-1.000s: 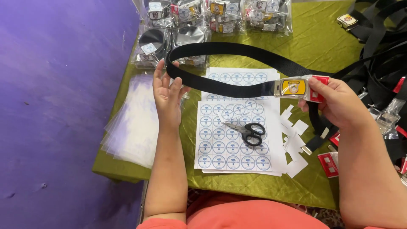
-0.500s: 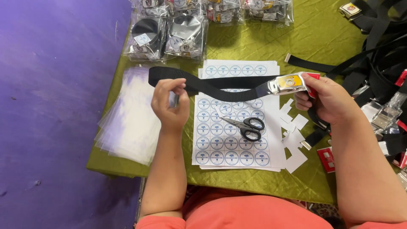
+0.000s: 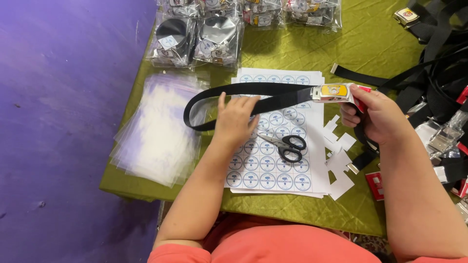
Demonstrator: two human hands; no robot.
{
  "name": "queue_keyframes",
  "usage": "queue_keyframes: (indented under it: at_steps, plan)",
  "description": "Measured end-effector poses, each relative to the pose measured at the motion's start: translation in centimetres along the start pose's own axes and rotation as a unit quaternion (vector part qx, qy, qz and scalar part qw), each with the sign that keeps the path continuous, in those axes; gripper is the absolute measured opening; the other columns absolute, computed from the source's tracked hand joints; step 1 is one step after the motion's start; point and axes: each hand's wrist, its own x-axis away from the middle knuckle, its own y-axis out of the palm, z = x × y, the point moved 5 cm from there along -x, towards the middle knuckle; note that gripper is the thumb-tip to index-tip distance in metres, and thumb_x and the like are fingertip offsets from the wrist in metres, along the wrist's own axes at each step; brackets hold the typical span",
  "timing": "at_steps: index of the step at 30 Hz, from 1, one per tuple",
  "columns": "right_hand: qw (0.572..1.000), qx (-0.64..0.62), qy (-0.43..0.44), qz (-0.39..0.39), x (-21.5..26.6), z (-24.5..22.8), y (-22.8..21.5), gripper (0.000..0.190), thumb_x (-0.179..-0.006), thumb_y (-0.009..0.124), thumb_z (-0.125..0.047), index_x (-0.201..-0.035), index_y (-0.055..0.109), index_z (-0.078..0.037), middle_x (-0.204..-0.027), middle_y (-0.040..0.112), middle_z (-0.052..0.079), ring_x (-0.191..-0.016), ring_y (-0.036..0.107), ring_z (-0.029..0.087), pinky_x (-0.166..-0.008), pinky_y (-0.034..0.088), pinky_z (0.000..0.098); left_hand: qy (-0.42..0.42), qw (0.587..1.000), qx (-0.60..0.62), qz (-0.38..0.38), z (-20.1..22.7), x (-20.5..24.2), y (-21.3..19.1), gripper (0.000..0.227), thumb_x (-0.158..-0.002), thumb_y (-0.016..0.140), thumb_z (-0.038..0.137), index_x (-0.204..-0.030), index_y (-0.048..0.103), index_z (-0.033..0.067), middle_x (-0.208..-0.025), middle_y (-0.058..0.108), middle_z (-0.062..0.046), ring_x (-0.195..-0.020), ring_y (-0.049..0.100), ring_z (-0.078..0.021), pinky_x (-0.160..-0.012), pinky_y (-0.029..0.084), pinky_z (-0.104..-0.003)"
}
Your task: The person folds a black lanyard, places it into a clear plastic bag, and seals it. They then cut a circular sticker from a sheet using scissors and affix it to the bag. The person repeats the process with another lanyard, folding it and placing it into a bag.
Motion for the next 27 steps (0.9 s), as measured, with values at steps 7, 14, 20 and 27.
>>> queue_keyframes:
  at_steps: [7, 14, 20, 27]
  plan:
    - [0.979, -0.165, -0.011, -0.115, 0.5, -0.9, -0.6, 0.034, -0.111, 0.049, -0.031, -0.086, 0.056, -0.009, -0.065, 0.04, -0.004, -0.048, 0.027, 0.005, -0.043, 0.025, 0.0213, -0.025, 0.959, 0.211, 0.187, -2.8, 2.1, -8.3, 0.04, -0.091, 0.068, 0.042, -0.124, 0.061, 0.0211, -0.11, 0.07, 0.002, -0.097, 0.065, -0.0191, -0.107, 0.035, -0.048]
    - [0.949, -0.261, 0.081, -0.158, -0.3, 0.9, -0.6, 0.032, -0.111, 0.047, -0.024, -0.089, 0.058, -0.004, -0.062, 0.038, -0.002, -0.044, 0.03, 0.003, -0.032, 0.026, 0.015, 0.028, 0.779, 0.614, 0.122, -3.6, 3.5, -14.1, 0.063, -0.094, 0.077, 0.015, -0.147, 0.043, 0.0161, -0.1, 0.054, 0.003, -0.089, 0.052, -0.009, -0.086, 0.046, -0.024]
    - [0.973, -0.197, 0.116, -0.039, -4.0, 5.7, -3.6, 0.02, -0.104, 0.048, -0.016, -0.093, 0.06, -0.005, -0.069, 0.046, -0.001, -0.05, 0.036, 0.003, -0.046, 0.036, 0.0169, -0.194, 0.873, 0.407, 0.187, -7.3, 0.7, -8.3, 0.022, -0.098, 0.065, 0.015, -0.119, 0.061, 0.0207, -0.112, 0.069, -0.002, -0.089, 0.062, -0.0119, -0.078, 0.052, -0.026]
    - [0.958, -0.219, 0.14, 0.12, -5.4, 7.0, -5.5, 0.039, -0.111, 0.052, -0.042, -0.106, 0.065, -0.006, -0.07, 0.049, -0.002, -0.047, 0.04, 0.002, -0.061, 0.052, 0.019, -0.176, 0.97, 0.072, 0.151, -9.6, 0.3, -3.4, 0.027, -0.095, 0.059, 0.018, -0.122, 0.062, 0.0197, -0.123, 0.067, 0.001, -0.114, 0.061, -0.0268, -0.096, 0.044, -0.05]
